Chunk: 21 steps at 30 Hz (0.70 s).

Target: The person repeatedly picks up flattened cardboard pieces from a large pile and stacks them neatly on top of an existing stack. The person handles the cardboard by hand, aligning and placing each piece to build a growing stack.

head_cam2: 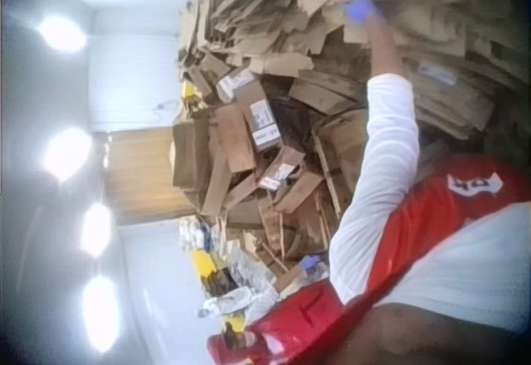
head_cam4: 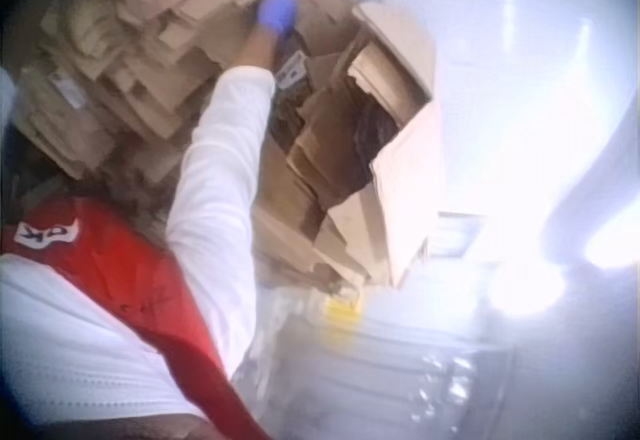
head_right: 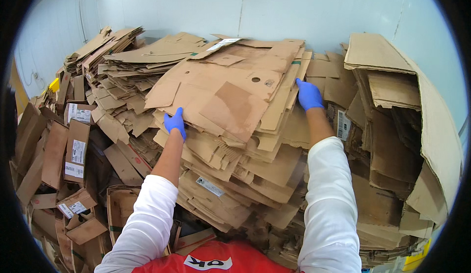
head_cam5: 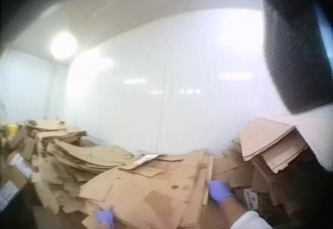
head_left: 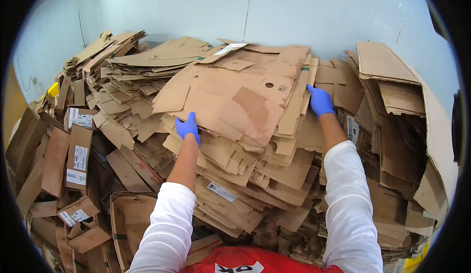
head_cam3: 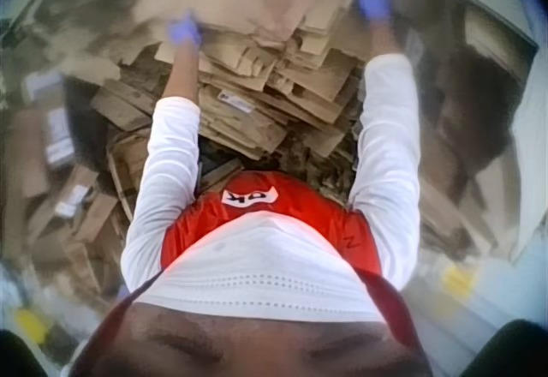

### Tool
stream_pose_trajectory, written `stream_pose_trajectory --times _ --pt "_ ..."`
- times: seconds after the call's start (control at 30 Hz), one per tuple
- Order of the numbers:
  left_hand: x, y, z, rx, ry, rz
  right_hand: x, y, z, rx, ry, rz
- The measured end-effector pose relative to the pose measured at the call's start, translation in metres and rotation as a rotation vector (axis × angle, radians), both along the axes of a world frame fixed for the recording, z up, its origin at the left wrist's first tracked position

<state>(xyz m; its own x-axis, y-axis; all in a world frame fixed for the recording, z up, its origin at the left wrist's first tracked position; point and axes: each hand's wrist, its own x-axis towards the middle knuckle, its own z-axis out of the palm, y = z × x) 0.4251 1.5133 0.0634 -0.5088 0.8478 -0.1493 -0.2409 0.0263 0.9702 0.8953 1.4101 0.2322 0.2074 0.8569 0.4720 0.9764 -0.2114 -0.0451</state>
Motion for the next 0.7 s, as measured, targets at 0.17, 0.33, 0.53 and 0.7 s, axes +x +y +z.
stream_pose_trajectory --times 0.17,0.33,0.53,0.7 --pt "0.006 -0.004 0.002 0.038 0.025 -0.028 -0.002 0.01 -0.005 -0.029 -0.002 0.033" --pt "0.004 -0.01 0.003 0.039 0.08 -0.067 -0.002 0.017 -0.007 0.037 -0.25 -0.04" --pt "0.003 -0.008 0.001 0.04 0.125 -0.013 0.025 0.024 0.029 0.07 -0.426 -0.45" --pt "0.006 -0.012 0.007 0.03 0.146 0.006 0.066 0.036 0.096 0.131 -0.197 -0.411"
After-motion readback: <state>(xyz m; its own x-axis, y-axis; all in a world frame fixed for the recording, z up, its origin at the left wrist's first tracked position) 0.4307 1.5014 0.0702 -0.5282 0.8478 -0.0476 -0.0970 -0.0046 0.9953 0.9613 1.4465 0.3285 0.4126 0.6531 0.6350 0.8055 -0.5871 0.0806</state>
